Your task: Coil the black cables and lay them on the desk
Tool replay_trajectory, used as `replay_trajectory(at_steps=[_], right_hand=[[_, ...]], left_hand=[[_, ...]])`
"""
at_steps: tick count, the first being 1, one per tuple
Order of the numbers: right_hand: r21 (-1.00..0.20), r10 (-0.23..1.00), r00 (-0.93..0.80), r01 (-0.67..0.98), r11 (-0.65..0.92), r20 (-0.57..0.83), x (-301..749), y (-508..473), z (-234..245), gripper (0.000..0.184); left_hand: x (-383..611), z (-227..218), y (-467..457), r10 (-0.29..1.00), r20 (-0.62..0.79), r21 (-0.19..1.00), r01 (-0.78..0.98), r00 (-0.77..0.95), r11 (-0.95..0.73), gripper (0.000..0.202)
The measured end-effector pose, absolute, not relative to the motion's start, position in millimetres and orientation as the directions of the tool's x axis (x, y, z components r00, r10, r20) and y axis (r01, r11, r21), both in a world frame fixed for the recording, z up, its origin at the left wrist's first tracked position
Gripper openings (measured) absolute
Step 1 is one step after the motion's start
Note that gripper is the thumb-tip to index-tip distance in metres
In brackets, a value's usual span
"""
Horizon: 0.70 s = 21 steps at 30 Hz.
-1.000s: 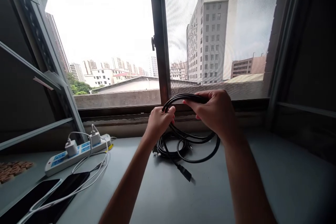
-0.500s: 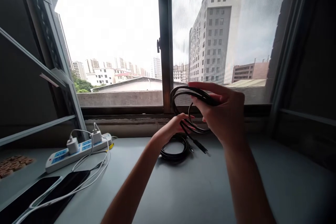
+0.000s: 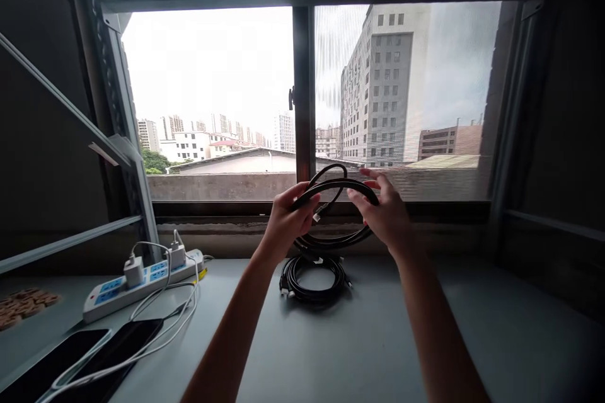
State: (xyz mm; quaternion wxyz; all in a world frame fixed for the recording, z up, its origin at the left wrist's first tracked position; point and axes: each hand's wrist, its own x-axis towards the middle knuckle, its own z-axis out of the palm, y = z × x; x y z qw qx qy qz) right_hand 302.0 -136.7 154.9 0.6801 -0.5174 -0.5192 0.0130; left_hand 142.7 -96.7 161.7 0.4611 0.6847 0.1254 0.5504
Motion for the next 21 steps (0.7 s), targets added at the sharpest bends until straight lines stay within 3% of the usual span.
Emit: replay_trajectory(at_steps=[4,7,10,13,17,21], right_hand=[[-0.737,0.664,0.355,0.485,0.471,0.658,293.4,-131.4,152.6,0.055],[-0.683,0.632,0.333,0.570,0.456,0.700,288.5,-134.2,154.3,0.040],[-0.589,0.593,0.275,0.681,0.436,0.757,286.9,-140.8,156.6,0.019],[-0.565,0.611,0.197,0.659,0.496,0.767,286.0,-148.1,158.8,0.027],[-0.562,0.549,0.278,0.689,0.457,0.788,283.7,-154.9,162.2,0.021],[-0.551,0.513,0.293,0.685,0.477,0.807,282.2,-161.2,165.8,0.027]], left_hand=[[134.7,163.8,-112.1,0.496,0.856,0.494,0.055,0.143,-0.868,0.011],[132.9,163.3,-119.9,0.317,0.948,0.316,0.153,-0.019,-0.936,0.015],[134.7,163.0,-119.2,0.275,0.944,0.292,0.076,-0.182,-0.953,0.010],[136.5,162.2,-111.5,0.308,0.919,0.293,-0.097,-0.247,-0.951,0.015],[136.9,160.6,-104.3,0.347,0.903,0.278,-0.270,-0.255,-0.922,0.018],[140.0,160.9,-104.2,0.426,0.869,0.314,-0.384,-0.253,-0.868,0.018]])
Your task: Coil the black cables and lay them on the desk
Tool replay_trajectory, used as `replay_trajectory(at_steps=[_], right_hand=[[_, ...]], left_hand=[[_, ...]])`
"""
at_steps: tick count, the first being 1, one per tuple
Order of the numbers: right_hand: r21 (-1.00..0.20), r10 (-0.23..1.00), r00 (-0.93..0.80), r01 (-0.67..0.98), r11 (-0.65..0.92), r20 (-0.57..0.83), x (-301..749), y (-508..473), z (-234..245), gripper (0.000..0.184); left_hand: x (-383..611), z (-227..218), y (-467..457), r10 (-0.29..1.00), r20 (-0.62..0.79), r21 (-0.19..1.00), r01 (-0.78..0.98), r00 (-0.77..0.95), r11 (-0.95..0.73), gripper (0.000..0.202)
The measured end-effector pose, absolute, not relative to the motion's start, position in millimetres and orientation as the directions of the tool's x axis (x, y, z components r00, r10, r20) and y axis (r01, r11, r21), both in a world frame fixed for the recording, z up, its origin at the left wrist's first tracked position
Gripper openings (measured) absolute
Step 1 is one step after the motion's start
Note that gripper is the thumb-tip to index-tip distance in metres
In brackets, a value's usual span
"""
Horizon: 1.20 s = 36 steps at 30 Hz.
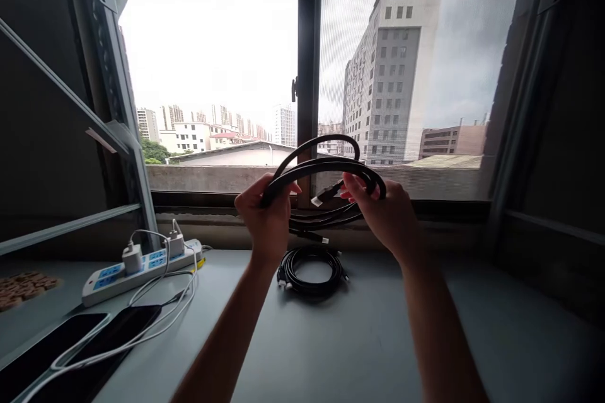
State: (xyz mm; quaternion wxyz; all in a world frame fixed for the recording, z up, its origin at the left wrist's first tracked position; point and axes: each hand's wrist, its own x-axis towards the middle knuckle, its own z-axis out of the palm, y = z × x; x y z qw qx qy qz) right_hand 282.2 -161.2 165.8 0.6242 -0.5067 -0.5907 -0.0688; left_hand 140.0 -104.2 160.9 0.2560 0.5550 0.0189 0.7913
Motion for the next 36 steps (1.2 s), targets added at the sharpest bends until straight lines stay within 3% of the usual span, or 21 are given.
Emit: replay_trajectory(at_steps=[5,8,12,16,20,24,31,36], right_hand=[[-0.500,0.473,0.256,0.697,0.514,0.843,274.2,-177.5,171.7,0.040],[-0.490,0.506,0.219,0.716,0.498,0.834,269.0,-185.8,173.0,0.044],[-0.534,0.580,0.245,0.744,0.401,0.777,274.0,-183.7,170.3,0.046],[-0.571,0.605,0.326,0.776,0.268,0.727,286.2,-168.5,165.5,0.049],[-0.516,0.541,0.303,0.802,0.300,0.785,288.8,-152.2,159.4,0.030],[-0.416,0.410,0.252,0.825,0.382,0.876,281.3,-145.3,154.4,0.047],[-0.270,0.320,0.150,0.886,0.376,0.936,275.0,-140.9,149.4,0.032],[-0.410,0.417,0.224,0.801,0.437,0.881,288.7,-119.7,137.1,0.033]], left_hand=[[145.6,159.2,-92.7,0.546,0.800,0.428,-0.400,-0.249,-0.810,0.003],[144.2,156.8,-81.8,0.523,0.828,0.467,-0.267,-0.204,-0.843,0.020],[138.5,153.1,-70.5,0.544,0.837,0.548,-0.109,0.062,-0.829,0.019],[136.7,149.5,-64.6,0.614,0.739,0.668,-0.187,0.276,-0.720,0.035],[138.6,149.0,-68.2,0.709,0.672,0.738,-0.265,0.213,-0.620,0.045],[136.4,152.5,-76.9,0.800,0.566,0.818,-0.253,0.198,-0.517,0.052],[132.4,154.5,-80.0,0.772,0.532,0.846,-0.207,0.346,-0.491,0.055],[132.0,153.0,-73.9,0.760,0.474,0.874,-0.134,0.445,-0.467,0.050]])
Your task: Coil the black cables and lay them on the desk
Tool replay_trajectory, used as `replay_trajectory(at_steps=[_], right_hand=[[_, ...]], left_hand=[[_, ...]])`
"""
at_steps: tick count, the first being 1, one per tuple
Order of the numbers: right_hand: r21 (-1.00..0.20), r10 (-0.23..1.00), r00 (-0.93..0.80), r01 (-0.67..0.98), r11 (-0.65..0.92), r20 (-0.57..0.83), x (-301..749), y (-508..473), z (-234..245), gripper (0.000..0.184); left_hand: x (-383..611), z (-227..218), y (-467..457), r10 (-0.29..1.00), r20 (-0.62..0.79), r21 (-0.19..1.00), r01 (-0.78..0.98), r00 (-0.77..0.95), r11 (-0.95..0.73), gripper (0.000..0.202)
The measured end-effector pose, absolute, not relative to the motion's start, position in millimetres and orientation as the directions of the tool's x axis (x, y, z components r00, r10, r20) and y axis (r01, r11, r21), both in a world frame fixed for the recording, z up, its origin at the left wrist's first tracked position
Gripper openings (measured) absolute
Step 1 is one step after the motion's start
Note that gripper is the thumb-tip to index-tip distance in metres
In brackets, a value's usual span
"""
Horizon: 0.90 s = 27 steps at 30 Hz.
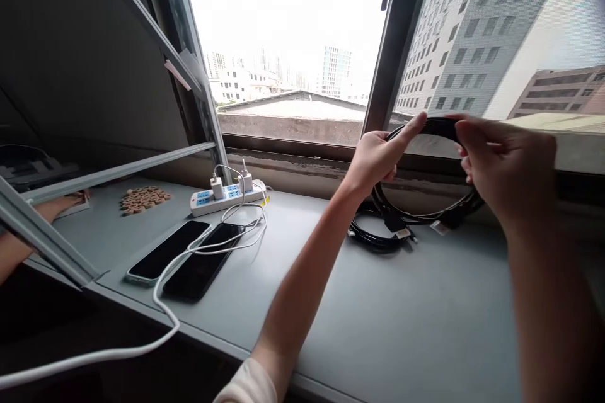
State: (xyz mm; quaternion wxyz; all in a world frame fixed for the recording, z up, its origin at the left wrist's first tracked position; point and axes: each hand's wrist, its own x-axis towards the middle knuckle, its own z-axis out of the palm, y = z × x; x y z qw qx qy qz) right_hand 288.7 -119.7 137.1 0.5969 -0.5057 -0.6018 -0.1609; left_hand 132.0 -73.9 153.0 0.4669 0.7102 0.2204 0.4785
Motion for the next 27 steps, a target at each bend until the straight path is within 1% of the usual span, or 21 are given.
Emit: replay_trajectory(at_steps=[2,3,4,5,7,8,9,11,14,16,19,23,27], right_hand=[[-0.506,0.509,0.255,0.738,0.447,0.822,294.9,-109.0,129.5,0.034],[-0.519,0.547,0.242,0.735,0.435,0.801,297.2,-103.7,125.5,0.034],[-0.499,0.576,0.206,0.762,0.413,0.791,298.9,-98.4,121.3,0.034],[-0.447,0.596,0.154,0.809,0.383,0.788,299.9,-93.2,117.1,0.035],[-0.306,0.635,0.054,0.906,0.293,0.770,300.7,-83.0,108.1,0.042],[-0.260,0.664,0.034,0.934,0.245,0.747,300.8,-78.0,103.2,0.044],[-0.247,0.702,0.037,0.948,0.200,0.711,301.1,-73.1,97.9,0.045],[-0.277,0.784,0.084,0.954,0.116,0.615,302.4,-63.7,85.7,0.043],[-0.316,0.887,0.155,0.949,-0.010,0.436,306.3,-51.0,64.1,0.042],[-0.309,0.908,0.180,0.949,-0.059,0.378,308.7,-43.2,48.1,0.042],[-0.277,0.920,0.190,0.956,-0.095,0.341,310.9,-32.5,24.0,0.039],[-0.246,0.927,0.196,0.962,-0.119,0.320,315.5,-22.9,-0.3,0.035],[-0.270,0.925,0.205,0.956,-0.119,0.321,322.0,-18.3,-11.1,0.027]], left_hand=[[131.2,149.6,-66.7,0.741,0.401,0.898,-0.069,0.538,-0.435,0.047],[131.5,146.6,-61.6,0.737,0.358,0.907,-0.028,0.573,-0.419,0.046],[132.5,142.5,-55.4,0.743,0.321,0.913,0.015,0.587,-0.407,0.044],[134.3,137.4,-48.3,0.762,0.296,0.915,0.058,0.576,-0.399,0.042],[139.5,125.1,-32.7,0.821,0.280,0.909,0.137,0.498,-0.393,0.039],[142.3,118.4,-25.0,0.853,0.276,0.904,0.181,0.443,-0.386,0.036],[144.6,111.7,-17.8,0.878,0.265,0.899,0.228,0.398,-0.375,0.032],[147.1,99.2,-5.8,0.908,0.226,0.877,0.332,0.352,-0.347,0.027],[145.9,81.6,7.4,0.911,0.162,0.839,0.433,0.380,-0.330,0.027],[145.6,68.2,15.0,0.906,0.133,0.814,0.477,0.402,-0.332,0.025],[150.5,44.7,24.8,0.917,0.111,0.749,0.574,0.383,-0.331,0.025],[161.7,18.4,28.7,0.929,0.132,0.644,0.683,0.345,-0.345,0.025],[170.0,10.7,23.2,0.934,0.169,0.537,0.764,0.316,-0.356,0.026]])
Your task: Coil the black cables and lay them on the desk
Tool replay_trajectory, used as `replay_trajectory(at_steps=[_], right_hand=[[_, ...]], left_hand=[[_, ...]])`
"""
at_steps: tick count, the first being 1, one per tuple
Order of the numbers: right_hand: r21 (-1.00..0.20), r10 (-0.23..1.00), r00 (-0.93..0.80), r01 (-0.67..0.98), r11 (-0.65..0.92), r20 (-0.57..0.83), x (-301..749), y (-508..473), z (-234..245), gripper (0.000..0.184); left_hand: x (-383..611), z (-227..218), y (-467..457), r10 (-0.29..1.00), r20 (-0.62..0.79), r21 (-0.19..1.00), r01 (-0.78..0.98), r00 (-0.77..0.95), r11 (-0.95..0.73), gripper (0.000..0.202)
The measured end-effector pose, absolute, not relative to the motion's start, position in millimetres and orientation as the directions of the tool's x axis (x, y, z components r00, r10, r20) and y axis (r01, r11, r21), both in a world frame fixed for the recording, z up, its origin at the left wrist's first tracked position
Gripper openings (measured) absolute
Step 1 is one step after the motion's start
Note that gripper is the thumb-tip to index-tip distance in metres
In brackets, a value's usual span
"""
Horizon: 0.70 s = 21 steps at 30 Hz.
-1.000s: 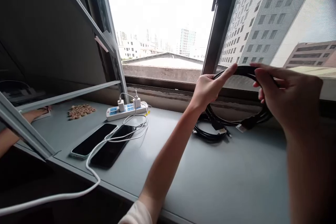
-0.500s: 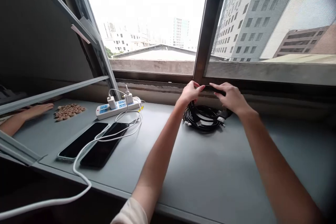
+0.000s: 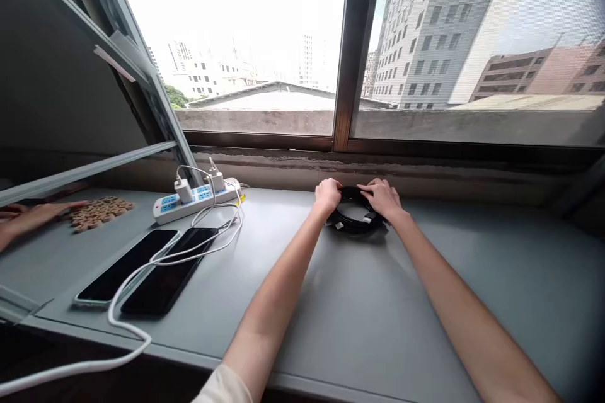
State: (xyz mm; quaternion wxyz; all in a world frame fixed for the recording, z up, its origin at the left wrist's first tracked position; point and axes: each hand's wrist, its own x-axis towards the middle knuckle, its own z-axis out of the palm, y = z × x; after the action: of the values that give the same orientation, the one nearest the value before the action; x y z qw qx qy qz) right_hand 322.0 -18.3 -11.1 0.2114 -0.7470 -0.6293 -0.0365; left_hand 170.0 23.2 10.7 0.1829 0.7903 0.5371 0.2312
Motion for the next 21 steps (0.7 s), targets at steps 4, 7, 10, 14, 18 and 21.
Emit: replay_trajectory(at_steps=[4,7,10,14,18,21], right_hand=[[-0.325,0.926,0.211,0.940,-0.104,0.314,325.6,-15.8,-15.4,0.028],[-0.390,0.918,0.239,0.915,-0.103,0.318,330.9,-15.3,-14.6,0.031],[-0.452,0.890,0.315,0.881,-0.144,0.331,343.9,-17.9,-6.5,0.038],[-0.479,0.832,0.441,0.841,-0.252,0.336,370.6,-28.3,12.0,0.036],[-0.435,0.813,0.507,0.825,-0.361,0.286,391.5,-43.2,15.0,0.031],[-0.347,0.842,0.497,0.843,-0.411,0.209,394.9,-57.9,-3.7,0.026]], left_hand=[[173.9,8.8,17.9,0.944,0.208,0.445,0.835,0.257,-0.325,0.026],[171.3,5.9,14.9,0.940,0.217,0.421,0.844,0.263,-0.333,0.025],[162.2,5.3,11.4,0.926,0.276,0.420,0.833,0.260,-0.359,0.035],[138.1,3.5,7.1,0.918,0.361,0.435,0.842,0.162,-0.320,0.040],[110.3,-12.8,2.5,0.941,0.324,0.431,0.870,0.099,-0.240,0.036],[99.4,-26.9,-1.6,0.957,0.267,0.386,0.897,0.116,-0.217,0.029]])
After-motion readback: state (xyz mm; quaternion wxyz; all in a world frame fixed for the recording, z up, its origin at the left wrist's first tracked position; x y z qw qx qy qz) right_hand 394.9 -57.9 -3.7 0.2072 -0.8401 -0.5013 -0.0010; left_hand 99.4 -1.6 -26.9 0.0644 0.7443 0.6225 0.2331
